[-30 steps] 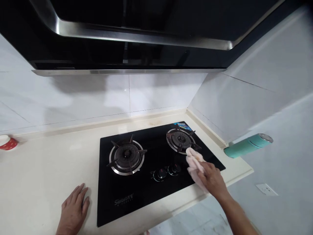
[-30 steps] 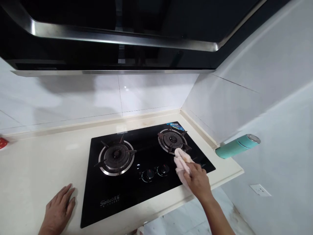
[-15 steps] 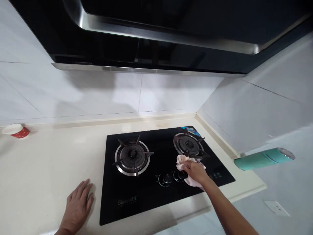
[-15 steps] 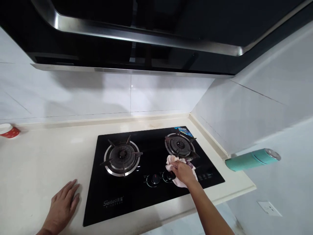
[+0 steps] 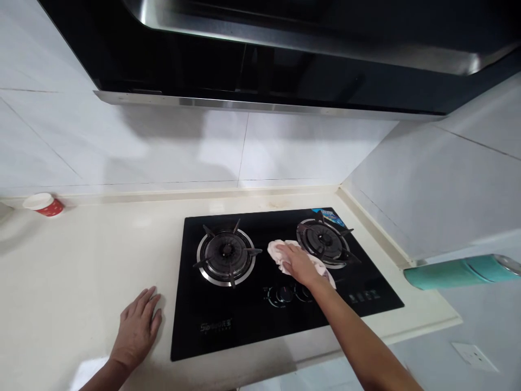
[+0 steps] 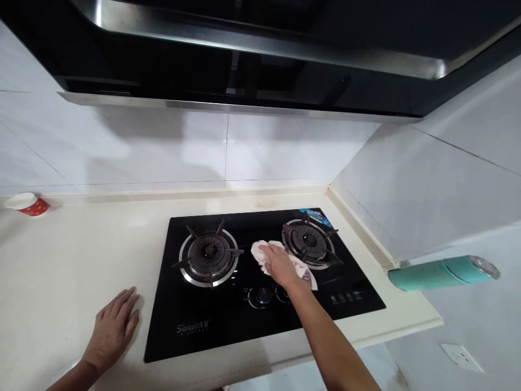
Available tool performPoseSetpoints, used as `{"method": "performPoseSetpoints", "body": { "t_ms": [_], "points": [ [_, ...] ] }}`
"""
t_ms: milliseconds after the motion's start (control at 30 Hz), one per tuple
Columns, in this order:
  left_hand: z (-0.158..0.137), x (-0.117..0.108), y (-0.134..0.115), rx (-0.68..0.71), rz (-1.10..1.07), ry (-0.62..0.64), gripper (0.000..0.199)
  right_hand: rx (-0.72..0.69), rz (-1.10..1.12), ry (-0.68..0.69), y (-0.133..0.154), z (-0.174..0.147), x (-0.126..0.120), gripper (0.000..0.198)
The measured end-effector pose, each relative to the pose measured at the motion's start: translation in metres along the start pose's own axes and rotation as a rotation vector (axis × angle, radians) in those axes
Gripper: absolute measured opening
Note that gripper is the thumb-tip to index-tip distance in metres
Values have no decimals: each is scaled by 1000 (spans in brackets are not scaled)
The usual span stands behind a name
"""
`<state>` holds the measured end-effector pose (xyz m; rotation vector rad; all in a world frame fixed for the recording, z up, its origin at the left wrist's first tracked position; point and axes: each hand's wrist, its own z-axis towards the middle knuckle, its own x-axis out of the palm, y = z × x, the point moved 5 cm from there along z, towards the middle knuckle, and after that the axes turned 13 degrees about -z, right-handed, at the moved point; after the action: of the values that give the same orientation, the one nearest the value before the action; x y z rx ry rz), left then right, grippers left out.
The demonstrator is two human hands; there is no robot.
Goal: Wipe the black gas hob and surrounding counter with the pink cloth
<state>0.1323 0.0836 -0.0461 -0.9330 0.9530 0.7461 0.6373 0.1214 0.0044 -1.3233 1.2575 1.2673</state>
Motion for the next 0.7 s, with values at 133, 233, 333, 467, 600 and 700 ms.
{"method": "performPoseSetpoints", "body": {
  "t_ms": [133, 233, 333, 467, 600, 700],
  "points": [
    [0, -1, 0, 4, -4, -6, 41, -111, 116, 22, 41, 7, -1, 59],
    [1, -1, 0, 3, -6, -9, 42, -136, 121, 45, 61, 2, 0, 51],
    [1, -1, 0, -2, -11, -1, 42, -178, 102, 61, 72, -4, -1, 47],
    [1, 0, 1, -21, -27, 3, 41, -267, 60, 78, 83, -11, -2, 41],
    [1, 0, 0, -12, -25, -9, 41, -322, 48, 84, 87, -19, -2, 43],
    [2, -2, -1, -14, -23, -7, 41, -400, 13, 93, 92, -25, -2, 50]
  ]
}}
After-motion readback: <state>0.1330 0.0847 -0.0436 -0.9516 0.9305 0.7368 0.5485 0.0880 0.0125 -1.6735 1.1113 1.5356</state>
